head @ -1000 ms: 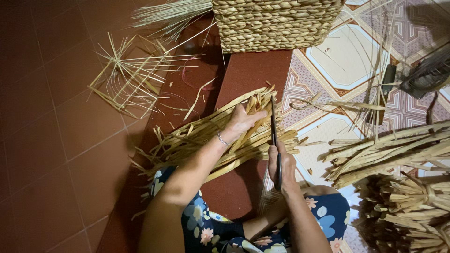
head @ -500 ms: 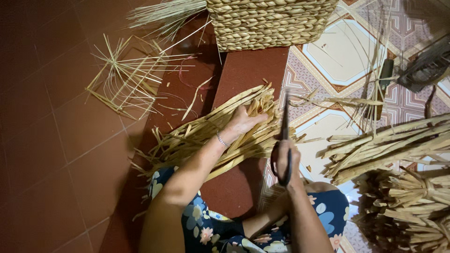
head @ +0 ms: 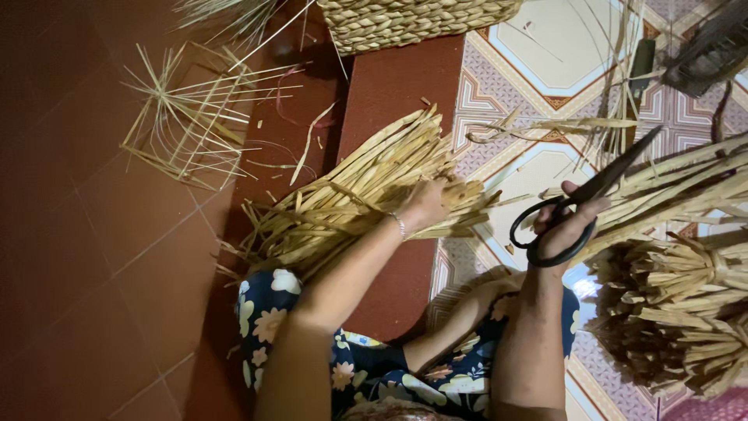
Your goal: The person uses shears to trim a bundle of dried palm leaves, then splits the leaves into thinner strips by hand. The trimmed and split pieces are placed into a pile on the floor.
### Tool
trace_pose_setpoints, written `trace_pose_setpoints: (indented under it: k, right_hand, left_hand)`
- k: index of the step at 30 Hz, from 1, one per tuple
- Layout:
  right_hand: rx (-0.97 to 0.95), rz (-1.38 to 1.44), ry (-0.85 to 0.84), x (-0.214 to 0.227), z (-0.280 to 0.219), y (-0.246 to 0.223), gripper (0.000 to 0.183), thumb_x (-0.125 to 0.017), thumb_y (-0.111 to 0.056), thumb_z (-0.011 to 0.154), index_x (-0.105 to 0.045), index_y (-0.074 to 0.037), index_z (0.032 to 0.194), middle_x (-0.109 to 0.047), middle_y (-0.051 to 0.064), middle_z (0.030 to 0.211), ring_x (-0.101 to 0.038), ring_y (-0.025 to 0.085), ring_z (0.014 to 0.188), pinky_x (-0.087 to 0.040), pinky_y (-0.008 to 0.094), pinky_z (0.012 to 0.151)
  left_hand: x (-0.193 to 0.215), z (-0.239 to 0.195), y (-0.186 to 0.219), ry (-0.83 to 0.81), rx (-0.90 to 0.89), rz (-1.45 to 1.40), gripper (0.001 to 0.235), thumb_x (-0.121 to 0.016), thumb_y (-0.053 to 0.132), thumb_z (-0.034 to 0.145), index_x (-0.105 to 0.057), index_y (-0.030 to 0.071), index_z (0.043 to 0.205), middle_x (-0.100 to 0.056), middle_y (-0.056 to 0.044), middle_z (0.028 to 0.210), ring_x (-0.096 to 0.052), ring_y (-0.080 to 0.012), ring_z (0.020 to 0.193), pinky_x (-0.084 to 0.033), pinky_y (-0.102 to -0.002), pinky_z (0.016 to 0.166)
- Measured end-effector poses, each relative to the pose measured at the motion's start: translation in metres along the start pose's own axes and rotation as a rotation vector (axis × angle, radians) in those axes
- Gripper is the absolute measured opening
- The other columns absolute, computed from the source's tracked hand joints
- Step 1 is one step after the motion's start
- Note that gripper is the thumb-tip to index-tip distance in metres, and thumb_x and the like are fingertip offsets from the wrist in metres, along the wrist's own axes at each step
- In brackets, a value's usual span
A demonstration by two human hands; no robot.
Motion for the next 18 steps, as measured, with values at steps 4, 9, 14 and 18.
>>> trace_pose_setpoints:
  k: [4,9,14,18]
  right_hand:
    - [-0.033,-0.029,-0.023,-0.011,-0.003,0.005,0.081,-0.033,-0.075,0.100,-0.057,-0.001,0.124,-0.049,0.001,0.060,-0.040,0.011,0.046,-0.032,0.025,0.043]
    - [0.100,-0.153,-0.091,-0.026,-0.010,-0.003,0.078,-0.032,-0.068,0.106,-0.057,0.003,0.126,-0.048,0.004,0.057,-0.041,0.013,0.045,-0.031,0.027,0.044]
    - [0.065,-0.186,-0.231,-0.042,-0.015,0.011,0.072,-0.030,-0.060,0.108,-0.055,0.003,0.133,-0.052,0.003,0.063,-0.045,0.011,0.050,-0.035,0.026,0.047]
    - [-0.008,-0.275,-0.400,-0.070,-0.032,0.028,0.069,-0.032,-0.056,0.108,-0.056,0.004,0.133,-0.055,0.002,0.070,-0.048,0.010,0.056,-0.041,0.027,0.051]
  left_hand:
    - [-0.036,0.026,0.000,-0.001,-0.199,-0.304,0.031,-0.038,-0.019,0.083,-0.065,-0.012,0.097,-0.057,0.009,0.149,-0.076,0.0085,0.093,-0.043,-0.024,0.046]
    - [-0.028,0.040,-0.024,0.057,-0.064,0.145,0.032,-0.044,-0.012,0.088,-0.071,0.004,0.093,-0.056,0.019,0.146,-0.047,-0.0148,0.058,-0.035,-0.025,0.044]
    - [0.034,0.036,-0.030,0.248,-0.102,-0.066,0.020,-0.079,0.017,0.081,-0.068,0.001,0.085,-0.066,-0.005,0.074,-0.060,-0.0108,0.061,-0.050,-0.026,0.052]
    - [0.083,0.014,-0.034,0.314,-0.077,-0.306,0.025,-0.079,0.015,0.076,-0.059,0.006,0.088,-0.064,-0.002,0.071,-0.063,-0.0129,0.057,-0.055,-0.030,0.052]
Point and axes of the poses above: each hand's wrist, its own z-axis towards the middle knuckle, its own x-axis out of the back of the hand, y = z × x, the point moved 7 cm from there along z, towards the middle knuckle
